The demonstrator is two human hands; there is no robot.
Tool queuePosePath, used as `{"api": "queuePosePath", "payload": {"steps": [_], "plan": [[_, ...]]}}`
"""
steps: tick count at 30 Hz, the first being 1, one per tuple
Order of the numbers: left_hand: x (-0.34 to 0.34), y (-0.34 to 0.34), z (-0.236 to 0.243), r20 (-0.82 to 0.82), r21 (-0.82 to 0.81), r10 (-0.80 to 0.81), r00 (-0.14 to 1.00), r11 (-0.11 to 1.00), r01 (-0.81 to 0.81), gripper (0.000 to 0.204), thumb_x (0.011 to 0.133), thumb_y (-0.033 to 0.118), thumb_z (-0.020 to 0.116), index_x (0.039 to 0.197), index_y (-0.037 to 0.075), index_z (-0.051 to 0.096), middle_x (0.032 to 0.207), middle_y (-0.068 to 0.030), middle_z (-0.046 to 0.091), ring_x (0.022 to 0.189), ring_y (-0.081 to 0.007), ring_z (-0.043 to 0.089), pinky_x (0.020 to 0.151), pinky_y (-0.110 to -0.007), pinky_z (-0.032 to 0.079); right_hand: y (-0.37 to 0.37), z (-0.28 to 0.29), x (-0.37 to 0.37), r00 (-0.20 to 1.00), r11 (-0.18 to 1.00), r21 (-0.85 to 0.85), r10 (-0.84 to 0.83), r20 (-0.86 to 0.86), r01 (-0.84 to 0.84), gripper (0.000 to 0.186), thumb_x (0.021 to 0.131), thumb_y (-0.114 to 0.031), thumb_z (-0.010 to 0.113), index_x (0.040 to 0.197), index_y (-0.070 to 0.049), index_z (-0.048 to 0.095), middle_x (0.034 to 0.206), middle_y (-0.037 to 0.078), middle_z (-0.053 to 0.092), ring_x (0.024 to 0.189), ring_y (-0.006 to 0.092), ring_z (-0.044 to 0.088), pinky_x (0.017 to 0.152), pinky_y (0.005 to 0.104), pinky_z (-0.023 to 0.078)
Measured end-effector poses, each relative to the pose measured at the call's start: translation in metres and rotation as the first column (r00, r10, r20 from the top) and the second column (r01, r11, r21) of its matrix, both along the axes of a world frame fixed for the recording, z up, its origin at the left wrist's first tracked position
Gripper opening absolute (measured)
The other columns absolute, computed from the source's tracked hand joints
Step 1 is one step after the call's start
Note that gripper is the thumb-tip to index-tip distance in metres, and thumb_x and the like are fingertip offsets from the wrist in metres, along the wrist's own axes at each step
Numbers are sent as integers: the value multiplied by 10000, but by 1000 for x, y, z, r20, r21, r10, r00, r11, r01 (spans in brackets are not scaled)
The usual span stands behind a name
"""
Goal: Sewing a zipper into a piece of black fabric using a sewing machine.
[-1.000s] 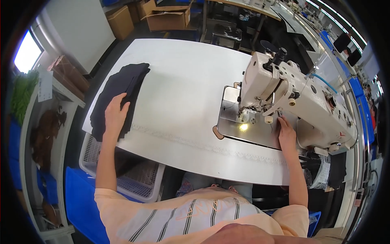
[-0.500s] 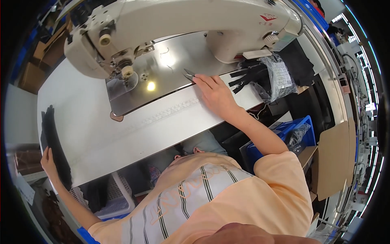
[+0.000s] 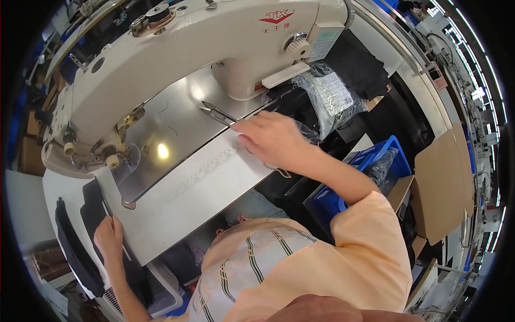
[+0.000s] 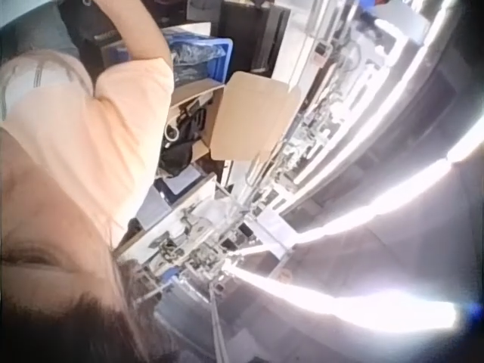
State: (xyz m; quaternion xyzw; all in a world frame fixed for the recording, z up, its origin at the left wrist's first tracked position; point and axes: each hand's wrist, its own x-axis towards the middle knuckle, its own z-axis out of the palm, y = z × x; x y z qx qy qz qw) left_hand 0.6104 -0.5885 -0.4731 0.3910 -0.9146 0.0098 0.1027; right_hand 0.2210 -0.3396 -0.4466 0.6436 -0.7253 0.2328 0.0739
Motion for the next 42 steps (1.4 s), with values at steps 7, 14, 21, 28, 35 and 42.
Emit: {"api": "queuePosePath", "payload": {"steps": [7, 14, 21, 28, 35, 42], "plan": [[-45, -23, -8, -184, 13, 151, 971, 988, -151, 412, 882, 267, 576, 609, -4, 429, 514, -153, 413, 487, -326, 439, 510, -431, 330, 97, 41, -207, 783, 816, -2, -556, -279, 578, 136, 768, -134, 600, 833, -43, 678, 803, 152, 639, 799, 333, 634, 693, 422, 512], [-34, -2, -12, -173, -6, 163, 971, 986, -166, 398, 906, 251, 555, 1276, 105, 530, 1362, -109, 454, 1277, -323, 382, 1052, -407, 302, 98, 14, -265, 798, 812, 132, -506, -328, 569, 174, 739, -136, 614, 810, 11, 676, 674, 170, 646, 670, 306, 664, 646, 376, 533], [-8, -33, -30, -174, 56, 155, 972, 987, -148, 412, 964, 217, 477, 1358, 95, 468, 1423, -169, 398, 1323, -301, 363, 1068, -386, 284, 152, 30, -283, 256, 826, 52, -233, 938, 561, 238, 889, -124, 569, 1071, 21, 621, 952, 51, 664, 854, 130, 646, 735, 247, 509], [-8, -8, -19, -437, 5, 47, 898, 999, -49, 407, 883, 64, 576, 1285, 31, 520, 1306, -105, 535, 1282, -287, 413, 1048, -378, 308, 94, 72, -135, 751, 926, -155, -172, 637, 343, 116, 860, -69, 609, 932, 13, 647, 913, 50, 644, 769, 107, 594, 687, 238, 486], [-68, 52, 7, -711, 68, -142, 689, 961, 268, 406, 852, -33, 529, 1257, -10, 522, 1338, -155, 486, 1244, -291, 461, 1037, -342, 338, -46, -11, 66, 901, 904, 58, 428, -75, -425, 141, 673, -61, 616, 812, -38, 615, 792, 63, 558, 704, 218, 556, 606, 330, 472], [-41, 69, -5, -581, 193, -223, 783, 897, 399, 374, 787, 17, 634, 1158, 42, 587, 1293, -125, 511, 1137, -288, 519, 948, -366, 420, -72, -21, 75, 808, 881, 125, 352, 473, -457, 147, 732, 34, 629, 863, -20, 669, 789, 75, 599, 685, 195, 595, 582, 275, 461]]}}
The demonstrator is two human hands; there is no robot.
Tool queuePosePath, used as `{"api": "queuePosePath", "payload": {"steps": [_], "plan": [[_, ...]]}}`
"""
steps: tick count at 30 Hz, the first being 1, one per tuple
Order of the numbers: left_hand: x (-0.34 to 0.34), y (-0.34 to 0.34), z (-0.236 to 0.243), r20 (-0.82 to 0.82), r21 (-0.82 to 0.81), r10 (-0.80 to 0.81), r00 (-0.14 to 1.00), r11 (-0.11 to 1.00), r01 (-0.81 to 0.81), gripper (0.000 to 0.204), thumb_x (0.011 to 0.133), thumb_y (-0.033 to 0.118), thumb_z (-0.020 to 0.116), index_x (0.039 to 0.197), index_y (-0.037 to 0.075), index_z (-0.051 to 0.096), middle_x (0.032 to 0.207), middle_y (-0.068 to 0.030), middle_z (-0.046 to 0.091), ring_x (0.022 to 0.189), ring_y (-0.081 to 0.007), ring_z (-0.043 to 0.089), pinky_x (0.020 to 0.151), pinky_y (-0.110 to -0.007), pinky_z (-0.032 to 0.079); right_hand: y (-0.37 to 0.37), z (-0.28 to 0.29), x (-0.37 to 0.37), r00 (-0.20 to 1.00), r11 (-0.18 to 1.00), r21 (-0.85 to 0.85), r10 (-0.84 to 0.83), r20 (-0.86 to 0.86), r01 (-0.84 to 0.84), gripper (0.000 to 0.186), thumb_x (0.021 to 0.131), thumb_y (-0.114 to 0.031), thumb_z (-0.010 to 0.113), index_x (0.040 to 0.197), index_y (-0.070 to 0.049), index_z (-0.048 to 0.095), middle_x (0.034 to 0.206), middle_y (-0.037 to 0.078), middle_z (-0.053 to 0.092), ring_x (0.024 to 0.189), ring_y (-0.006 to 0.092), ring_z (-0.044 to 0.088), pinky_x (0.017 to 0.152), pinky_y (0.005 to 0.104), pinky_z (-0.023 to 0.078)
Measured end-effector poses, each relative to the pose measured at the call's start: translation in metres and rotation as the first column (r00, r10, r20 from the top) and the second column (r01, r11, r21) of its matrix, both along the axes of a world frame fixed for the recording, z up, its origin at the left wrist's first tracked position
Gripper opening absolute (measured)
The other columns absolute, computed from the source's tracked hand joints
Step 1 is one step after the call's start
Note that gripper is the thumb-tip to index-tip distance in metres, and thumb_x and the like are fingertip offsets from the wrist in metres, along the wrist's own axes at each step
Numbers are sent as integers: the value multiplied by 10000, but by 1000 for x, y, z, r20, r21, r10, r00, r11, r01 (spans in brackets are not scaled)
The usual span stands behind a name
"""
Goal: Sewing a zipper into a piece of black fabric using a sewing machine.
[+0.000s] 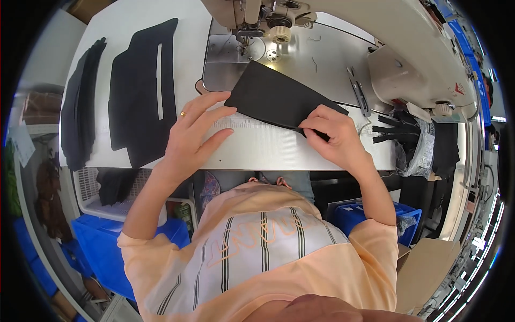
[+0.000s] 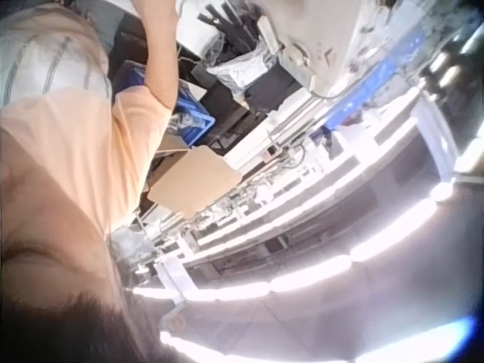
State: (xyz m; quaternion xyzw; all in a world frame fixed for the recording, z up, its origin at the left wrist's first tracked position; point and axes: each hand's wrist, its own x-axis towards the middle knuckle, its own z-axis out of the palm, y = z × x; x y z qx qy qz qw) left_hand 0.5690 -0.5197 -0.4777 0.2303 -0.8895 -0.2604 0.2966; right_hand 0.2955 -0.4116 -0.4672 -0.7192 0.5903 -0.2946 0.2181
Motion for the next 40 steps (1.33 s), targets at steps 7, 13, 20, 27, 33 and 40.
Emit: {"api": "queuePosePath", "payload": {"steps": [7, 13, 20, 27, 33, 40], "plan": [[-19, -2, -3, 24, 112, 132, 991, 985, -134, 501, 713, 42, 727, 1183, 70, 555, 1208, -108, 574, 1064, -264, 566, 918, -349, 441, -11, -3, -16, 929, 970, 242, -59, 365, -33, 105, 748, 21, 624, 840, 23, 675, 772, 52, 618, 657, 108, 534, 586, 238, 401], [-20, -2, -8, 84, 68, 168, 982, 982, -174, 515, 710, 56, 733, 1191, 86, 549, 1194, -91, 574, 1003, -253, 589, 900, -353, 453, -3, -5, -24, 790, 964, 250, -221, 571, 89, 103, 740, 34, 620, 825, 48, 677, 788, 59, 614, 692, 102, 517, 618, 230, 389], [-32, 1, -9, -79, -279, 137, 987, 948, -154, 417, 709, 83, 705, 1106, 132, 584, 1055, -39, 599, 994, -215, 575, 958, -464, 406, -3, -3, -25, 835, 967, 254, -161, 526, 27, 113, 760, 22, 633, 858, 34, 689, 768, 46, 633, 701, 90, 552, 635, 214, 412], [-29, 0, -18, 109, -368, -13, 994, 928, 52, 224, 684, 65, 696, 893, 101, 624, 930, -23, 569, 971, -177, 576, 984, -448, 396, 2, -5, -28, 640, 906, 367, -412, 648, 212, 116, 830, -58, 604, 882, 17, 676, 844, 75, 658, 736, 119, 600, 674, 220, 449], [-13, 14, -6, 136, -360, 76, 988, 933, -22, 169, 707, 37, 681, 861, 80, 625, 1042, -27, 618, 969, -184, 599, 958, -443, 411, 49, 51, -69, 642, 943, 113, -297, 707, 313, 181, 955, -138, 468, 926, -8, 591, 954, 138, 673, 850, 179, 663, 758, 279, 510], [-14, 13, -8, 207, -303, 16, 978, 952, 49, 179, 736, 44, 689, 900, 85, 631, 1173, -61, 607, 928, -212, 637, 967, -444, 406, 49, 20, 21, 992, 976, -180, -125, -9, 121, 756, 646, -355, 836, 1261, -46, 524, 1264, 116, 563, 1120, 319, 566, 982, 376, 426]]}}
